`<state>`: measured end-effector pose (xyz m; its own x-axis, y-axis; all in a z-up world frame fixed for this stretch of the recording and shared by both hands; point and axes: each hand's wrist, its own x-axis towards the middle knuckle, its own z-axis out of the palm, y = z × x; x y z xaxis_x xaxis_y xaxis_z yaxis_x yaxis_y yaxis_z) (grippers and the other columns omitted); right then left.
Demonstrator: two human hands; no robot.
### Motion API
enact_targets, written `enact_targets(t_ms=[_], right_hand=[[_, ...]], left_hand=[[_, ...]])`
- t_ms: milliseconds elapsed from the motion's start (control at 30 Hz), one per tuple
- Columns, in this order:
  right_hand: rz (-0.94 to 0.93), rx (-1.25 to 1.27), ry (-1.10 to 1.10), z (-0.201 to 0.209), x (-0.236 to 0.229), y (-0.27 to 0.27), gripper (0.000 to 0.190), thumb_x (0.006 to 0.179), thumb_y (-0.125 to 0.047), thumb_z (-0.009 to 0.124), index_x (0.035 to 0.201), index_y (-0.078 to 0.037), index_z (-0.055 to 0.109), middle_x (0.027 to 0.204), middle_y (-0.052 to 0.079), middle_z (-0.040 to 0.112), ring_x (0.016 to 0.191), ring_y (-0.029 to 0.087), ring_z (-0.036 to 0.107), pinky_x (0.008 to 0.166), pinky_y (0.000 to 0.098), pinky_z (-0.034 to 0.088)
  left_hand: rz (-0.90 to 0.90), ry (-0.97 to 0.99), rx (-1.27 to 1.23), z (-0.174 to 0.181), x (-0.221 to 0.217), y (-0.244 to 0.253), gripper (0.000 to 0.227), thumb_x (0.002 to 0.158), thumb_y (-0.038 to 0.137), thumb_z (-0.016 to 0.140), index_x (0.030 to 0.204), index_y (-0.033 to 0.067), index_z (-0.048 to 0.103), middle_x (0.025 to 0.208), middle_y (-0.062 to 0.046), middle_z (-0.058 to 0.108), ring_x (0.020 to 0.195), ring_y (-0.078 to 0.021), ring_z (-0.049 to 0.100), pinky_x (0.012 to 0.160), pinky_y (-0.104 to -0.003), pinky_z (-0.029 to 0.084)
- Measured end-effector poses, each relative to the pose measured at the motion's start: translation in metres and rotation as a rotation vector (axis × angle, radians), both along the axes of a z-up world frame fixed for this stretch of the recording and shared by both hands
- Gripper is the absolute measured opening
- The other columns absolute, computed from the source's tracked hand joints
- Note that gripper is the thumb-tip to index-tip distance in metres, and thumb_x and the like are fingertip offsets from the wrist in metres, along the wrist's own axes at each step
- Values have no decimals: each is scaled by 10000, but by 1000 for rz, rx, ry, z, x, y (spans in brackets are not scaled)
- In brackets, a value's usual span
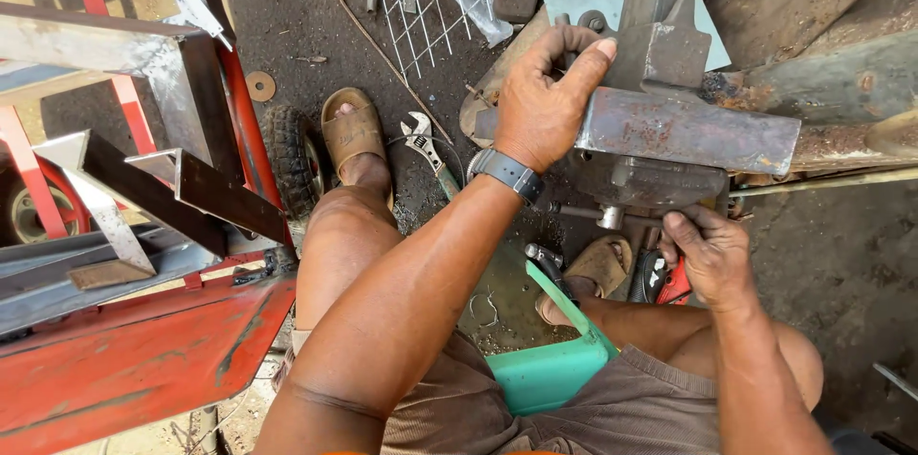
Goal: Measuring a metal piece with calipers, securing it in a bench vise, and using a hammer and punch to mark it.
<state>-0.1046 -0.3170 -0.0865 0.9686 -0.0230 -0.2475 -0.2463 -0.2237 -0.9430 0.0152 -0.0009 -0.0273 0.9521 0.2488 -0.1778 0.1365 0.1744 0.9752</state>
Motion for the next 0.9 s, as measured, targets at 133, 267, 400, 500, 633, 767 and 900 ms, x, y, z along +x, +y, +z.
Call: enact_targets(t_ms=[133,267,400,500,633,767,900], right_hand=[[281,-245,114,7,20,-27,279,1050,-179,642,826,-14,622,639,61,540,509,155,479,494,287,408],[460,-470,122,24,40,-46,449,1082,-218,572,658,-70,581,546,39,546,507,149,477,534,304,394],[480,-594,234,54,44,-59,473,1084,-263,581,676,-37,658,583,65,605,557,166,537,590,320,453],[589,-884,407,65,58,-38,441,1040,-415,567,800,-76,716,669,73,721,663,192,654,682,368,514],[642,-1028,532,70,62,-5,573,996,-545,577,753,-44,711,698,76,608,746,214,514,714,363,454],[721,-1191,533,88,63,4,749,956,-670,530,592,-19,459,564,151,418,578,286,428,595,426,373],[829,-1705,665,184,45,98,656,955,-776,309,1286,-398,731,1226,114,809,1224,386,710,956,429,585]], left_hand=[[-5,-137,-14,-5,1,-2,264,910,434,632,836,183,670,782,89,594,774,-86,542,781,-285,471],[-25,-189,-13,-3,5,0,302,926,426,610,734,194,578,713,99,511,720,-86,474,709,-288,421],[-40,-169,-79,9,-1,3,325,922,448,601,725,195,549,703,91,504,702,-91,473,689,-283,415],[-44,-115,-68,11,2,3,354,882,496,604,689,204,551,667,86,513,678,-101,474,666,-284,412],[-143,50,-74,8,6,1,550,744,674,569,955,189,720,1078,-54,702,1013,-187,679,872,-374,603],[-185,86,-141,11,7,3,613,751,638,605,993,136,861,844,2,747,889,-144,682,786,-332,544],[-180,-40,-110,17,3,9,497,748,671,547,518,250,419,560,77,368,570,-122,441,579,-295,363]])
